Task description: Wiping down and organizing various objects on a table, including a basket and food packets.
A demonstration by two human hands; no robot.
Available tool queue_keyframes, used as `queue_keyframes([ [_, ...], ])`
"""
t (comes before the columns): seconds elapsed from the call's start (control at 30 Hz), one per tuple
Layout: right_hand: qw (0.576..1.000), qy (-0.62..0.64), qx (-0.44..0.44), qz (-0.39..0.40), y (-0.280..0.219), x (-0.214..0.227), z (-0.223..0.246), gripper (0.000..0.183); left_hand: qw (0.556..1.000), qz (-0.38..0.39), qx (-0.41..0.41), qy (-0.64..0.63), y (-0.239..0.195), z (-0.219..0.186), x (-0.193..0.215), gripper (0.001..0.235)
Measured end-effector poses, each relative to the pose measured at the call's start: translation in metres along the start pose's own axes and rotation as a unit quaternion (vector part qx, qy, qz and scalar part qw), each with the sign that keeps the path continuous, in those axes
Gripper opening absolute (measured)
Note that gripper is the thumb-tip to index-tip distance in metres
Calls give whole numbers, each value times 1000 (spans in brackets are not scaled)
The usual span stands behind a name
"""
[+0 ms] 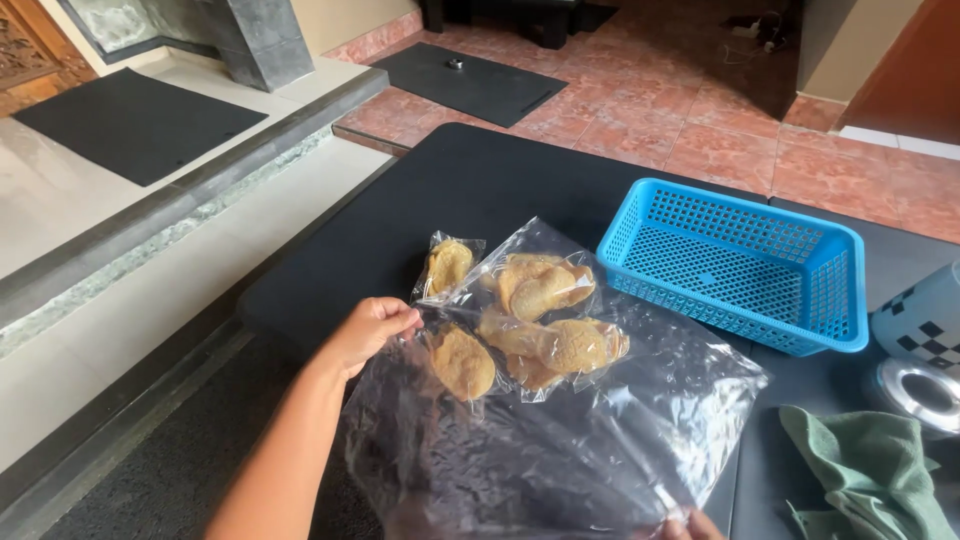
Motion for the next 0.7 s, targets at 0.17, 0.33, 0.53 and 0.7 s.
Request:
queue_keyframes([
  [0.17, 997, 73, -12, 11, 15, 30, 96, 49, 993, -42, -64, -94, -47, -113, -10, 18],
  [0.33, 973, 29, 229, -13, -18, 20, 263, 80, 974, -46, -172, -139, -103, -198, -13, 15],
  [0.53, 955, -136, 235, -122, -60, 22, 346, 51, 896, -138, -421, 40, -189, -296, -40, 9],
  [0.7, 995, -68, 67, -44, -26, 78, 267, 40, 863, -135, -486, -26, -217, -311, -55, 13],
])
Point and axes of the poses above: each hand's wrist, its own y-axis towards the middle knuckle, its own x-axis out of the back of the hand, z = x × y, the point moved 7 cm from there along y, towards the middle knuckle, and after that the axes turned 6 degrees about z, right-handed, at the moved point
